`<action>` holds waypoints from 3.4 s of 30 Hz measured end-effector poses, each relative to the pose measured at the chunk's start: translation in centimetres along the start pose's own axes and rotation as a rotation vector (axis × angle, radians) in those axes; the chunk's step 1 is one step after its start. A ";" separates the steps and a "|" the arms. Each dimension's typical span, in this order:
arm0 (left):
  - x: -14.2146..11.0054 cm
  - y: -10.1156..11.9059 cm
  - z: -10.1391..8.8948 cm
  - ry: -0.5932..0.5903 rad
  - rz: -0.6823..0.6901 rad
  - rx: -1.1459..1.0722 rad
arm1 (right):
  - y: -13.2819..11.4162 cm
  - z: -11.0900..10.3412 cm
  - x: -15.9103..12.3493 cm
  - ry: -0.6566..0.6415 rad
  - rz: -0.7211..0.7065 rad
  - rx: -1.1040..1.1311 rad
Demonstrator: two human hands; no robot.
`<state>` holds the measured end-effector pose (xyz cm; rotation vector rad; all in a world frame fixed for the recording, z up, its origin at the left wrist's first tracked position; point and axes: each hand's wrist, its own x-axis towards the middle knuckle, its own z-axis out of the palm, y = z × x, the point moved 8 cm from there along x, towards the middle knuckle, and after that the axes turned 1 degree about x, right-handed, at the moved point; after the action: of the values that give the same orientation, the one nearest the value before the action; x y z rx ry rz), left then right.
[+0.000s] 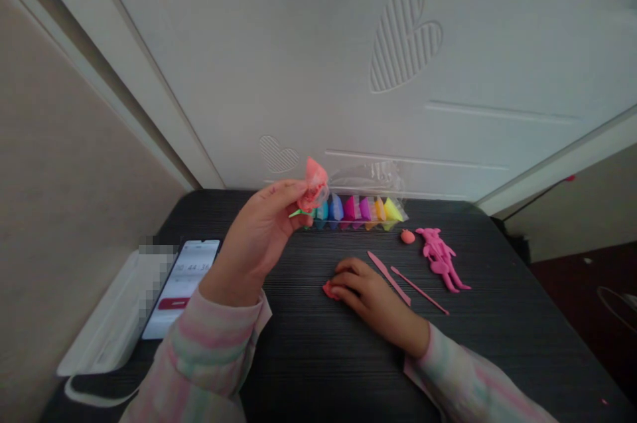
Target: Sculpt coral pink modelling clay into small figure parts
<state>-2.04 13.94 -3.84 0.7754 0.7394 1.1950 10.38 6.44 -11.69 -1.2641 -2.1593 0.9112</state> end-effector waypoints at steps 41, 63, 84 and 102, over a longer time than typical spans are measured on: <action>-0.4 -1.6 2.5 -0.147 0.048 0.183 | -4.3 -8.6 5.2 0.233 0.113 0.699; -1.7 0.0 3.2 -0.181 0.268 1.008 | -7.4 -9.9 4.1 0.262 -0.170 0.003; -2.6 1.7 2.0 0.161 0.504 0.721 | -9.2 -10.4 2.6 0.849 -0.257 -0.132; -4.6 3.9 3.2 0.386 0.959 1.308 | -9.5 -8.3 3.3 0.820 -0.273 -0.324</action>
<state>-2.32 9.82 1.59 2.1844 1.6056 1.6636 9.13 8.60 1.13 -1.1577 -1.7554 -0.0950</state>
